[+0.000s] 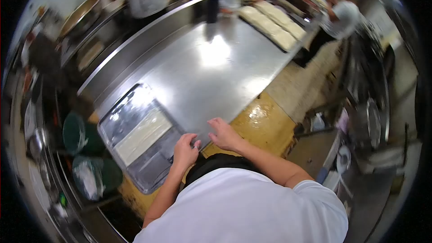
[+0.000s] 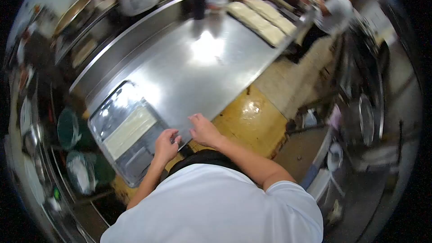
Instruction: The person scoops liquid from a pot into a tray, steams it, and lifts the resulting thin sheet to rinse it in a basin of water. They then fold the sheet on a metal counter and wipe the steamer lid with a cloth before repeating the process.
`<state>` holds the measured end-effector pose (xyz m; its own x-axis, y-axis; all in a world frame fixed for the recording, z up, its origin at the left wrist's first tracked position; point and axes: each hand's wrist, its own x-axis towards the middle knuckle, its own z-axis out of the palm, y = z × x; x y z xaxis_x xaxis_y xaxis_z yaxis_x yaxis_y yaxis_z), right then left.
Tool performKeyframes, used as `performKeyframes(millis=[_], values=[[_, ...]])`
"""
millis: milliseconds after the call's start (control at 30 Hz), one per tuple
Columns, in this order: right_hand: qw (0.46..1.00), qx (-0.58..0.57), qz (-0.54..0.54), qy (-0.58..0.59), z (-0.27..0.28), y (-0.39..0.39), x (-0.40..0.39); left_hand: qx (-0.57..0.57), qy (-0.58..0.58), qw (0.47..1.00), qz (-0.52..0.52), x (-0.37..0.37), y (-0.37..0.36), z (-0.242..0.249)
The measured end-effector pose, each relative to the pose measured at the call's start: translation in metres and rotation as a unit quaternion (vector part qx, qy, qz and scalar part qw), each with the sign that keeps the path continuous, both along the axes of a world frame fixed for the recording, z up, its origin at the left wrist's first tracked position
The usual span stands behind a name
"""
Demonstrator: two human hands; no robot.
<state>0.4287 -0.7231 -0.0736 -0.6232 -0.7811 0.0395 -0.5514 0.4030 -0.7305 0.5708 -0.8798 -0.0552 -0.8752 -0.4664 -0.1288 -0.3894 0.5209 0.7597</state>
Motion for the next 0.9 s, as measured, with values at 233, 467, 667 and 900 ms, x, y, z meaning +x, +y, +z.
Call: performKeyframes(millis=[233, 467, 667, 900], values=[[0.981, 0.023, -0.185, -0.052, -0.011, 0.182, -0.010, -0.024, -0.008, 0.985, -0.172, -0.069, 0.119, 0.013], [0.935, 0.021, -0.352, -0.036, -0.013, 0.329, 0.008, -0.006, -0.031, 0.941, -0.336, -0.122, 0.249, 0.011], [0.851, 0.010, -0.522, -0.058, -0.004, 0.395, 0.048, -0.027, 0.014, 0.844, -0.536, -0.171, 0.325, 0.011], [0.687, -0.022, -0.718, -0.112, 0.005, 0.408, 0.130, -0.006, -0.034, 0.688, -0.725, -0.208, 0.407, 0.014]])
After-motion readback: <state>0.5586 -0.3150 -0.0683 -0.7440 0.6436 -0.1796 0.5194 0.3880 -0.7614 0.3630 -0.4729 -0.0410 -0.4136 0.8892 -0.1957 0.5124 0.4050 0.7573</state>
